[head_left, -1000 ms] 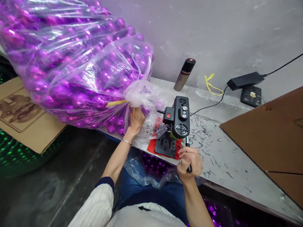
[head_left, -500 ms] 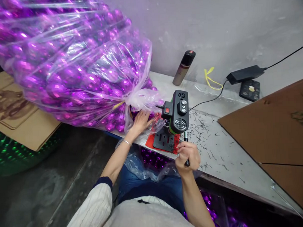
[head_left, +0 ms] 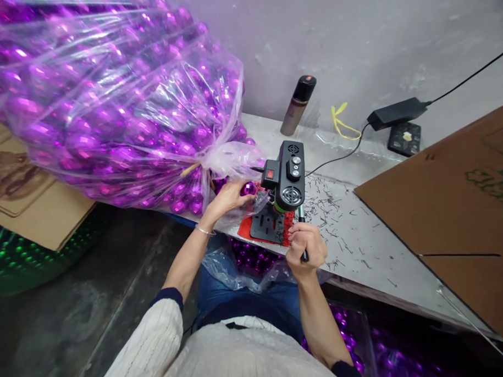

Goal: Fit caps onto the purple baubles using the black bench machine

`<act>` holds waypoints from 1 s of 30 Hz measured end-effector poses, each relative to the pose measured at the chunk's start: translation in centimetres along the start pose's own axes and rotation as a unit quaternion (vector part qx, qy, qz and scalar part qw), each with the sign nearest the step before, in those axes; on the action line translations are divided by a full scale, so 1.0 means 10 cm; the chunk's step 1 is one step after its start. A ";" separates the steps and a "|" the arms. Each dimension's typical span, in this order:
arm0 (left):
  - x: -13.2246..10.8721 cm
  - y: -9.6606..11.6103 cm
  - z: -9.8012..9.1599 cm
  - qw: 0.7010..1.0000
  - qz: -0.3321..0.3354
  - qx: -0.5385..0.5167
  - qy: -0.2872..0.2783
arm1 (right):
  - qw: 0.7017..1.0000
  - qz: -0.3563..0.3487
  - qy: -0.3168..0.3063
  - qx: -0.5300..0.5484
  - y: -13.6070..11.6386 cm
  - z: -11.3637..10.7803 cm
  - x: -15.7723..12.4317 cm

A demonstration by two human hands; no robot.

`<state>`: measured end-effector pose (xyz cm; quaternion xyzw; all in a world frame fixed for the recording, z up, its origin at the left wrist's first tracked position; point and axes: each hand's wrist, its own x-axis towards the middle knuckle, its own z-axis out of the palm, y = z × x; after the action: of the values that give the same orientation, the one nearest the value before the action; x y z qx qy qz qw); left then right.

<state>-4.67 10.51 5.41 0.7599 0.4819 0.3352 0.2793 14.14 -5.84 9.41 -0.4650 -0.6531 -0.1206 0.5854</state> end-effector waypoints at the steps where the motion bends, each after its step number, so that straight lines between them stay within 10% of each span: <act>1: -0.10 0.05 -0.03 0.996 -0.016 -0.082 -0.015 | 1.000 -0.002 0.000 -0.001 0.00 0.00 0.03; 5: -0.61 0.22 0.08 0.900 -0.152 -0.407 -0.018 | 1.000 -0.010 0.010 -0.019 0.01 -0.02 0.14; 11: -1.11 0.37 0.57 0.809 -0.257 -0.528 0.025 | 0.998 -0.016 -0.002 -0.055 0.00 -0.06 0.29; 17: -1.08 0.37 0.79 0.889 -0.200 -0.397 0.107 | 0.998 -0.035 -0.009 -0.044 0.00 -0.07 0.28; 30: -1.00 0.25 0.94 0.992 -0.053 -0.085 0.072 | 0.998 -0.044 -0.025 -0.045 -0.03 -0.09 0.26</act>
<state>0.92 -0.58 -1.00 0.6805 0.5106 0.4135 0.3244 14.81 -5.37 12.07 -0.4647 -0.6809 -0.1640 0.5418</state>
